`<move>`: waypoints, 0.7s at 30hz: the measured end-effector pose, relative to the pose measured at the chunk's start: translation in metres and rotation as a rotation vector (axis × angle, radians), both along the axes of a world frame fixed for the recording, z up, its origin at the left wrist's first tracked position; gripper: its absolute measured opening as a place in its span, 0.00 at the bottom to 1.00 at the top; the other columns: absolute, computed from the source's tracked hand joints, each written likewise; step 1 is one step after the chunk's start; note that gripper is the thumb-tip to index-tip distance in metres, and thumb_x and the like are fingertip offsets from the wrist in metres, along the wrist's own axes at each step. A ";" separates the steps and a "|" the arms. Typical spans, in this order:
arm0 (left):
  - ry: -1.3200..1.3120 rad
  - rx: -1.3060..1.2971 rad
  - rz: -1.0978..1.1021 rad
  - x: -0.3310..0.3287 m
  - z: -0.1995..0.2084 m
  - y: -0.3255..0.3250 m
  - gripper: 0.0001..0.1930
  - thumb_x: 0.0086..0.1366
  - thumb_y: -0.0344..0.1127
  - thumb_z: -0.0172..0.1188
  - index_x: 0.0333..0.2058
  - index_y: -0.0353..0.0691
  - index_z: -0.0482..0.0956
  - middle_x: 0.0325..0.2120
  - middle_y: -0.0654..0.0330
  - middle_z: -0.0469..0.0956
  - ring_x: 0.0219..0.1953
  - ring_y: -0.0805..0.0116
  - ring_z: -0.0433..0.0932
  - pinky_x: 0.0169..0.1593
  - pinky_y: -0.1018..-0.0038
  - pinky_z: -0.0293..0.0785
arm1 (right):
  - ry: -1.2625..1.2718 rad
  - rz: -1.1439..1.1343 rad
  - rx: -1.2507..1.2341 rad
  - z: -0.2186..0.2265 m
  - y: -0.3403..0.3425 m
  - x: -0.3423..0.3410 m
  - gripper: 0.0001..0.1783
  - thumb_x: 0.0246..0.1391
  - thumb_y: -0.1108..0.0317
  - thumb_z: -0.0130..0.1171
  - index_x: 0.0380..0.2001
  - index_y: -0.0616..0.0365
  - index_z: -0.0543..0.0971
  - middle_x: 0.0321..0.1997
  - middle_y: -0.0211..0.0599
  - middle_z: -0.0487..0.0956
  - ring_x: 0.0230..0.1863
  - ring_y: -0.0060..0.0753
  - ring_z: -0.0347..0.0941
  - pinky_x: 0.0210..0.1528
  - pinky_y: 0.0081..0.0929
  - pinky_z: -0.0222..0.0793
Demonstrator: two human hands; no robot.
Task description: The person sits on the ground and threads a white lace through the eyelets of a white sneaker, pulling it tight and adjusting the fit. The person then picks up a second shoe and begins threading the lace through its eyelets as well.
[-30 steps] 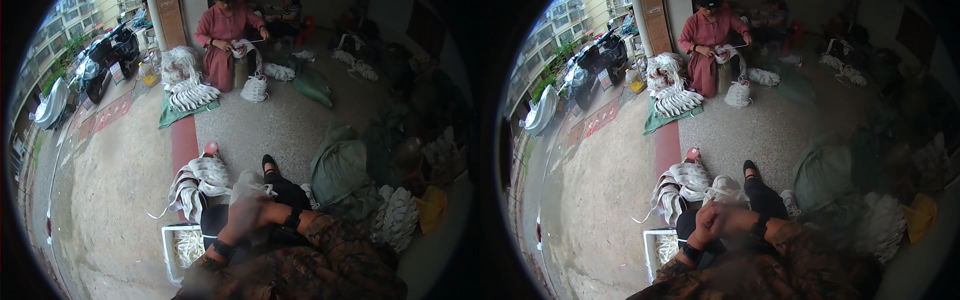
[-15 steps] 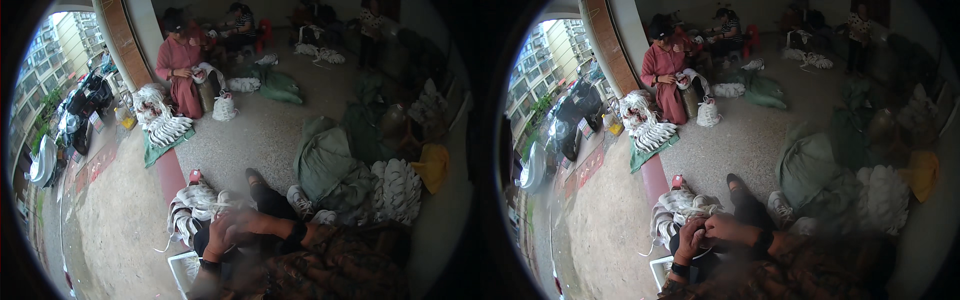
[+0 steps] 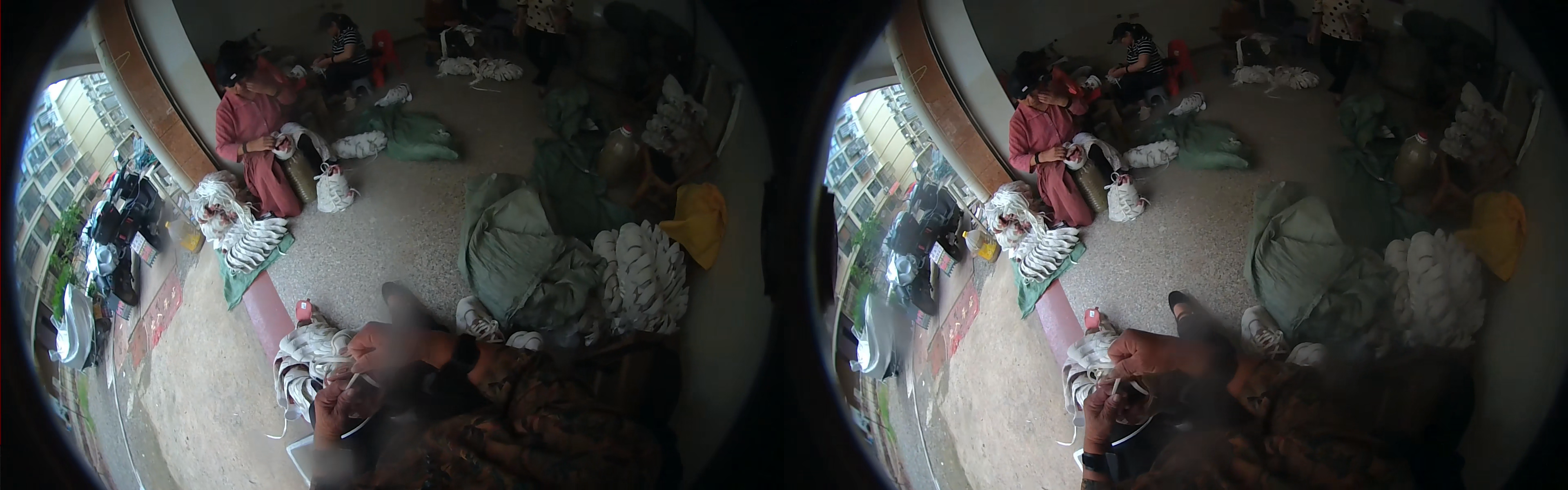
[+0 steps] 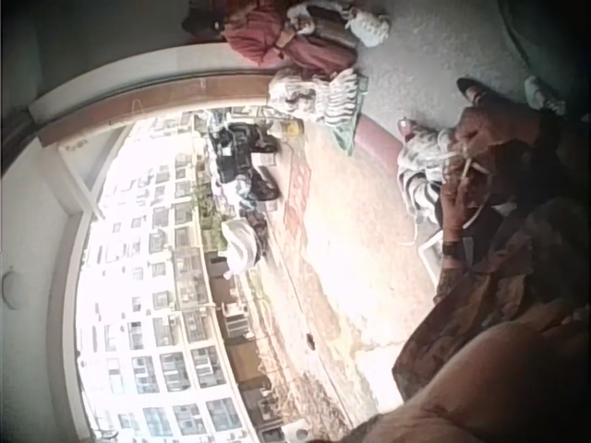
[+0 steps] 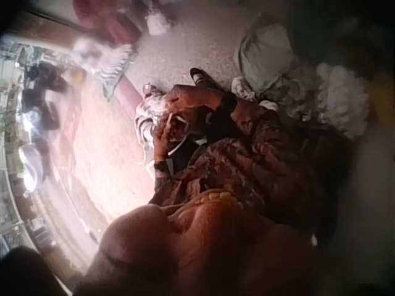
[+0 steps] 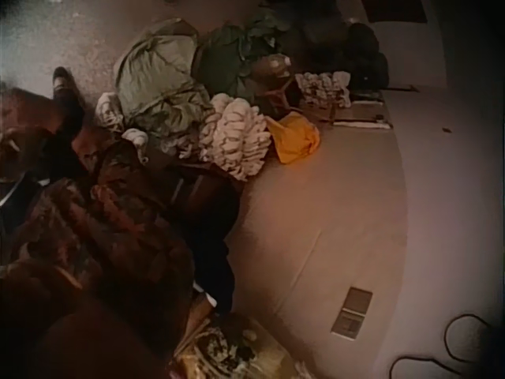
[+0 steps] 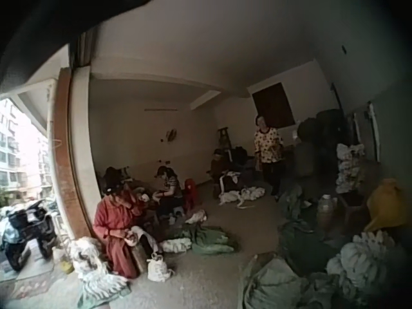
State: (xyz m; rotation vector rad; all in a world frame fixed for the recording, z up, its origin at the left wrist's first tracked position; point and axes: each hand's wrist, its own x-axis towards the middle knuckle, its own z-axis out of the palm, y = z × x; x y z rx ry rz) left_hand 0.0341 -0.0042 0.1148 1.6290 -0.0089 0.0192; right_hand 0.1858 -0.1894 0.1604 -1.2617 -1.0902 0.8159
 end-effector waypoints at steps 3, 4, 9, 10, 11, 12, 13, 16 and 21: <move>-0.180 0.145 -0.018 0.014 0.002 -0.008 0.14 0.65 0.41 0.55 0.30 0.34 0.79 0.22 0.65 0.76 0.23 0.77 0.72 0.31 0.78 0.68 | 0.466 -0.361 0.113 -0.058 -0.040 0.036 0.11 0.55 0.64 0.57 0.22 0.55 0.73 0.20 0.21 0.69 0.19 0.14 0.61 0.25 0.17 0.61; -0.155 0.204 -0.022 0.013 0.006 -0.008 0.13 0.65 0.39 0.55 0.30 0.33 0.80 0.23 0.64 0.77 0.26 0.77 0.73 0.32 0.77 0.69 | 0.559 -0.330 0.041 -0.059 -0.061 0.045 0.11 0.57 0.63 0.55 0.24 0.55 0.73 0.21 0.21 0.69 0.19 0.14 0.62 0.27 0.16 0.62; -0.293 0.727 0.017 0.035 -0.020 -0.008 0.11 0.63 0.36 0.56 0.35 0.33 0.80 0.21 0.60 0.78 0.25 0.73 0.75 0.33 0.74 0.70 | -0.443 -0.569 -0.957 -0.255 -0.160 0.046 0.13 0.48 0.62 0.58 0.22 0.63 0.80 0.25 0.49 0.79 0.28 0.45 0.76 0.33 0.40 0.69; -0.164 0.695 0.029 0.033 -0.011 -0.015 0.11 0.63 0.36 0.56 0.35 0.33 0.80 0.21 0.58 0.78 0.24 0.70 0.76 0.32 0.74 0.71 | -0.277 -0.594 -1.071 -0.286 -0.171 0.032 0.11 0.48 0.65 0.55 0.25 0.63 0.80 0.27 0.51 0.79 0.33 0.51 0.76 0.37 0.43 0.69; -0.045 0.672 0.059 0.025 -0.004 -0.020 0.11 0.62 0.36 0.57 0.35 0.33 0.80 0.21 0.57 0.78 0.24 0.68 0.77 0.32 0.73 0.71 | -0.128 -0.615 -1.179 -0.313 -0.178 0.019 0.11 0.49 0.68 0.52 0.29 0.63 0.81 0.30 0.53 0.79 0.37 0.56 0.75 0.41 0.46 0.68; 0.039 0.560 0.086 0.012 -0.013 -0.015 0.12 0.62 0.37 0.56 0.35 0.33 0.79 0.26 0.56 0.79 0.29 0.69 0.76 0.38 0.71 0.71 | -0.248 -0.590 -1.179 -0.321 -0.184 0.009 0.12 0.49 0.69 0.51 0.32 0.63 0.80 0.34 0.55 0.78 0.39 0.56 0.75 0.42 0.46 0.69; 0.105 0.453 0.122 0.001 -0.019 -0.010 0.13 0.62 0.38 0.56 0.35 0.32 0.79 0.31 0.56 0.80 0.34 0.69 0.75 0.44 0.68 0.70 | -0.377 -0.576 -1.161 -0.332 -0.187 0.004 0.12 0.49 0.70 0.50 0.34 0.63 0.80 0.38 0.56 0.78 0.40 0.56 0.75 0.43 0.45 0.69; 0.010 0.557 0.153 0.002 -0.024 -0.008 0.14 0.63 0.39 0.55 0.35 0.31 0.79 0.31 0.56 0.80 0.35 0.71 0.76 0.43 0.69 0.71 | -0.479 -0.353 -1.370 -0.375 -0.192 0.000 0.12 0.49 0.70 0.51 0.34 0.61 0.80 0.39 0.53 0.79 0.41 0.53 0.76 0.42 0.45 0.71; -0.017 0.658 0.069 0.017 -0.019 0.000 0.17 0.64 0.41 0.54 0.37 0.30 0.79 0.34 0.51 0.81 0.39 0.62 0.78 0.47 0.65 0.71 | -0.648 -0.335 -1.433 -0.405 -0.191 -0.016 0.11 0.49 0.67 0.51 0.33 0.54 0.82 0.38 0.45 0.80 0.41 0.44 0.78 0.39 0.39 0.74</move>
